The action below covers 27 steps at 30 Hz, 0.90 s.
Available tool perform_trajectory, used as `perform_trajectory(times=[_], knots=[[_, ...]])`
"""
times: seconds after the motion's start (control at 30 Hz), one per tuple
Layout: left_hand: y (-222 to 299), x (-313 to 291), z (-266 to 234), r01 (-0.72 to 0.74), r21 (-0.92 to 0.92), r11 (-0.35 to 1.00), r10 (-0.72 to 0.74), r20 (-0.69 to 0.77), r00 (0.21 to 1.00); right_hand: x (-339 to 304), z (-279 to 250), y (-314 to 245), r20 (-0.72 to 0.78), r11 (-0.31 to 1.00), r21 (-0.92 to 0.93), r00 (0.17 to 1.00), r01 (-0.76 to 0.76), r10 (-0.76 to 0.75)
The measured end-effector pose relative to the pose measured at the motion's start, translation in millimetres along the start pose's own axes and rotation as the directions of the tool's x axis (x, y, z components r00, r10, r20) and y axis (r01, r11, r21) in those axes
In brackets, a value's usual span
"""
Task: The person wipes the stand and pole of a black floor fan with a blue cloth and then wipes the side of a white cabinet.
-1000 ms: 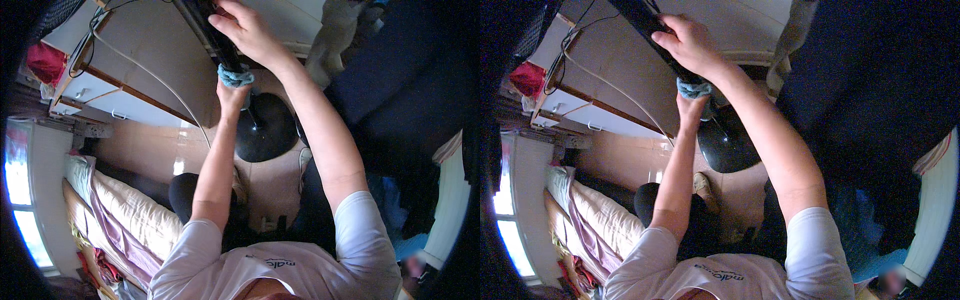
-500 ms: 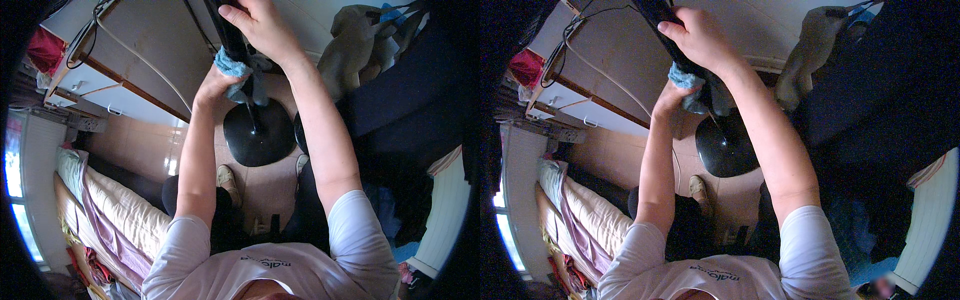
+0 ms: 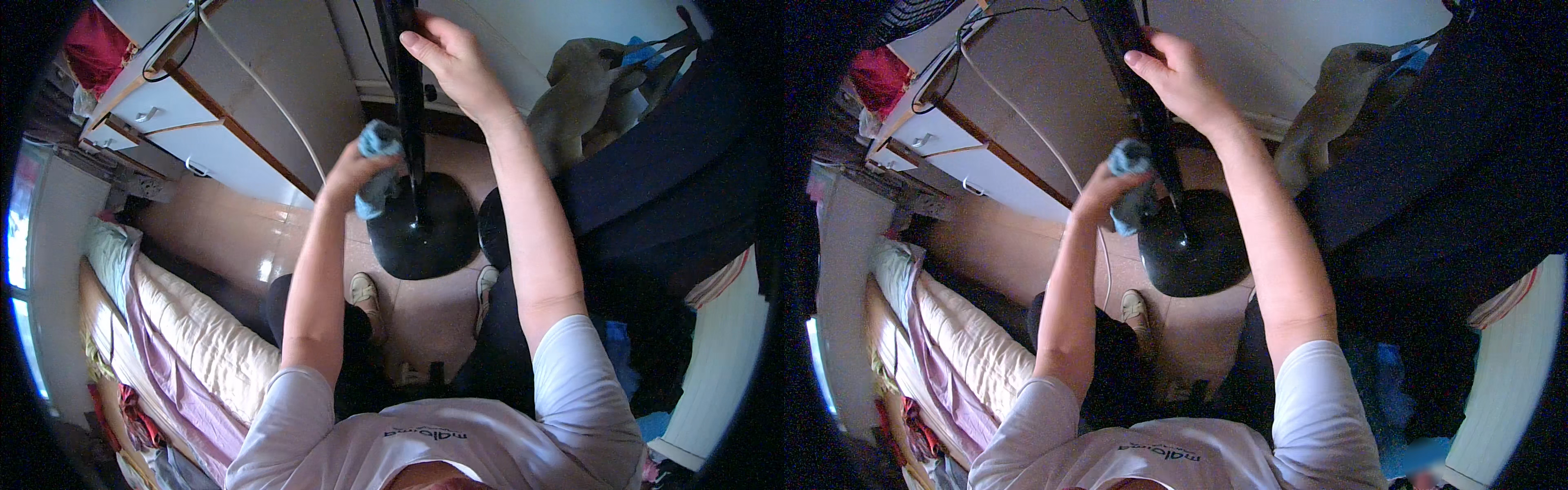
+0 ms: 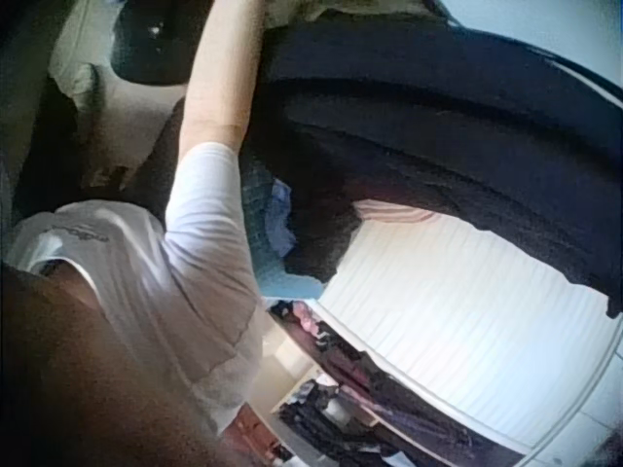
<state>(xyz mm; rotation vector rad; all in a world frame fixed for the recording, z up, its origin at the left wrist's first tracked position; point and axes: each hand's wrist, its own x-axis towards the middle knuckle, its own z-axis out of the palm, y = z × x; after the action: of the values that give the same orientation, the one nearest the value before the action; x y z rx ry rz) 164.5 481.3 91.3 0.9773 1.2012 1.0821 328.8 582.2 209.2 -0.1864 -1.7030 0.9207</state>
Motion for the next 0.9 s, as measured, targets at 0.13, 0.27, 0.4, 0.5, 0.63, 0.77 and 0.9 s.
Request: perform_trajectory(times=[0.13, 0.27, 0.4, 0.5, 0.63, 0.77, 0.9], knots=[[42, -43, -28, -0.227, -0.355, 0.907, 0.244, 0.004, 0.97, -5, -12, -8, 0.115, 0.973, -0.136, 0.973, -0.185, 0.201], [49, -50, -23, -0.375, -0.482, 0.792, 0.393, -0.068, 0.917, -17, -17, -26, -0.036, 0.83, -0.428, 0.924, -0.358, 0.38], [44, -59, 9, -0.372, -0.749, 0.549, 0.382, -0.172, 0.908, -38, -18, -34, 0.302, 0.774, -0.317, 0.715, -0.548, 0.63], [35, -49, 8, -0.324, -0.694, 0.643, 0.354, -0.105, 0.929, -58, 9, -33, 0.506, 0.842, -0.079, 0.706, -0.534, 0.495], [32, -48, 2, -0.175, -0.744, 0.645, 0.277, 0.014, 0.961, -59, 7, -29, 0.474, 0.831, -0.111, 0.706, -0.545, 0.527], [2, -38, 0, 0.061, -0.639, 0.767, -0.022, 0.069, 0.997, -52, -8, -25, 0.353, 0.73, 0.165, 0.731, -0.663, 0.583], [-5, -58, 28, 0.181, -0.508, 0.842, -0.16, 0.085, 0.983, -50, -26, -22, 0.204, 0.641, 0.306, 0.706, -0.704, 0.678]])
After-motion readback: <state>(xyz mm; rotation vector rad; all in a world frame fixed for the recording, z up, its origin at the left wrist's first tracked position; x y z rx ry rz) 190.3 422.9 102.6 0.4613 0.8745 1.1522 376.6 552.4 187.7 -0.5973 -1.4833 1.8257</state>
